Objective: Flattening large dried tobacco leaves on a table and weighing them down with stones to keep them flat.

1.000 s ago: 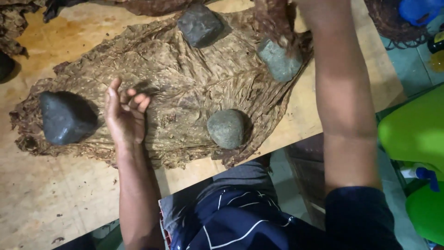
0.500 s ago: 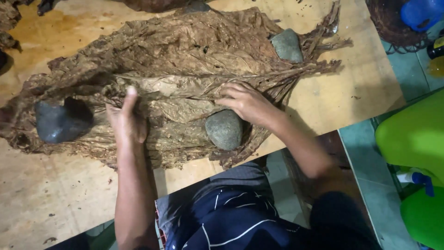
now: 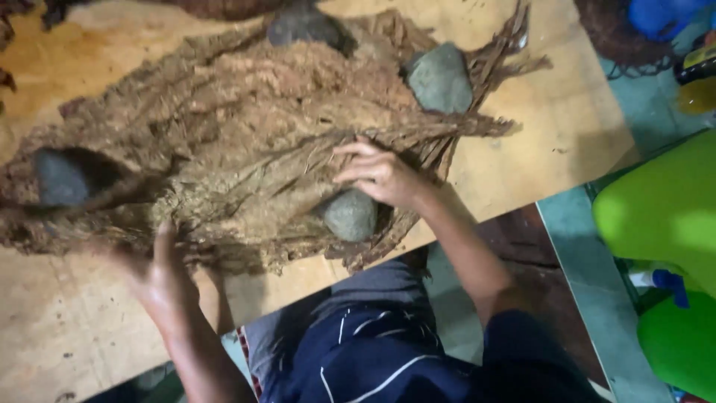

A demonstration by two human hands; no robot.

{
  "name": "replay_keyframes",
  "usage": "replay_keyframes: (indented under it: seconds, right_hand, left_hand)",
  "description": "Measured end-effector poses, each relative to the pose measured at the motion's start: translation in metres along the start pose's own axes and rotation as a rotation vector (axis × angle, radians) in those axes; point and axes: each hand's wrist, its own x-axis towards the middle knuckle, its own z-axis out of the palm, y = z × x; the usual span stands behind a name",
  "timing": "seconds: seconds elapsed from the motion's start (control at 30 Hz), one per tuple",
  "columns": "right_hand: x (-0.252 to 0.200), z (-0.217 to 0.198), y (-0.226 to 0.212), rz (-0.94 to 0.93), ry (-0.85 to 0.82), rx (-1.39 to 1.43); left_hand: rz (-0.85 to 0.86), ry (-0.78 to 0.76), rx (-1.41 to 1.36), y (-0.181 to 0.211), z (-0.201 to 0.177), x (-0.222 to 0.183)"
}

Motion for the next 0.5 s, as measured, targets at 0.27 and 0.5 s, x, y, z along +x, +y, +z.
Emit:
replay_keyframes:
  seconds: [0.27, 0.5]
  right_hand:
    - [0.003, 0.013, 0.021, -0.193, 0.071, -0.091]
    - [0.006, 0.013, 0.02, -0.157, 0.128, -0.144]
  left_hand:
    - [1.087, 0.15, 0.158, 0.051, 0.076, 0.032]
    - [1.417, -0.532, 0.53, 0.089, 0.246, 0.088]
